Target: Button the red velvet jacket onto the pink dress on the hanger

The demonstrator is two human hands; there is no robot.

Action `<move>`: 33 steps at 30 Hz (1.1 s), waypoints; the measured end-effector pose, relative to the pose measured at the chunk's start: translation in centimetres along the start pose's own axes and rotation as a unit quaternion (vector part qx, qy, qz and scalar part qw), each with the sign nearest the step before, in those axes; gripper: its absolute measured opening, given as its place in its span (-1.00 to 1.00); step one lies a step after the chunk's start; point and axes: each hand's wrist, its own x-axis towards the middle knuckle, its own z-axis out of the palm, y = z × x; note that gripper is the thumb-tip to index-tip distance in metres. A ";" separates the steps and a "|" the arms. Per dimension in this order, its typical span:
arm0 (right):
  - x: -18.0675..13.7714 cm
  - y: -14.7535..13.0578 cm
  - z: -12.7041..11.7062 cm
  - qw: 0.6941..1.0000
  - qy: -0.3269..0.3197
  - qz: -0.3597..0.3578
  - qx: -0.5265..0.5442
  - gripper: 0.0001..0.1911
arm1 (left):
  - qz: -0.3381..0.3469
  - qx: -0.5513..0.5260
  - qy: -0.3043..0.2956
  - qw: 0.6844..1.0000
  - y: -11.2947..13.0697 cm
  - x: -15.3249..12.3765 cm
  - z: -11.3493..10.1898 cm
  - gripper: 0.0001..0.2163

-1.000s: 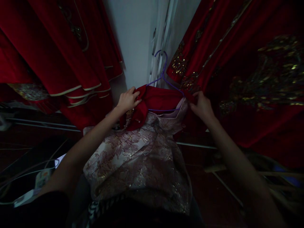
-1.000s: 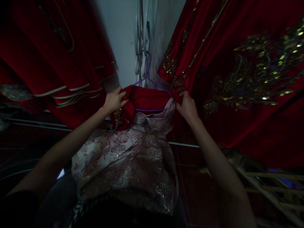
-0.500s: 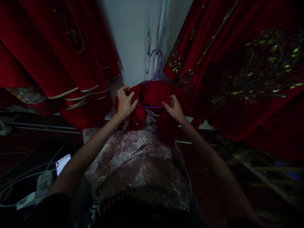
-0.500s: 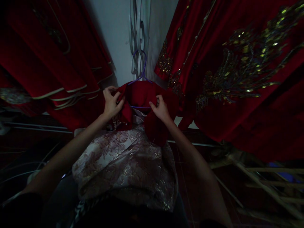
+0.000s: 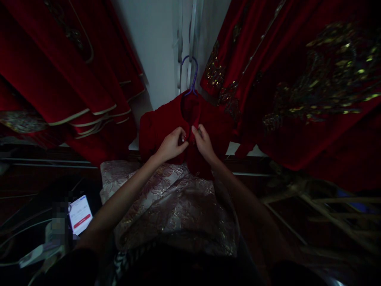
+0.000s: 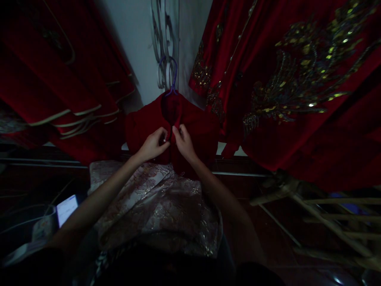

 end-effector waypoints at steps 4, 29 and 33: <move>-1.4 -0.6 -0.5 0.997 -0.050 0.027 0.044 -0.70 | -0.057 -0.172 0.084 0.980 -1.1 -1.2 1.3 -0.79; -2.2 -1.9 -1.7 0.981 -0.040 -0.121 -0.148 -0.79 | -0.042 -0.055 0.029 0.997 0.4 -1.0 -0.7 -0.87; -2.0 -1.5 -2.0 0.990 -0.035 -0.095 -0.096 -0.77 | -0.027 -0.051 0.027 0.998 0.5 -0.8 -0.7 -0.89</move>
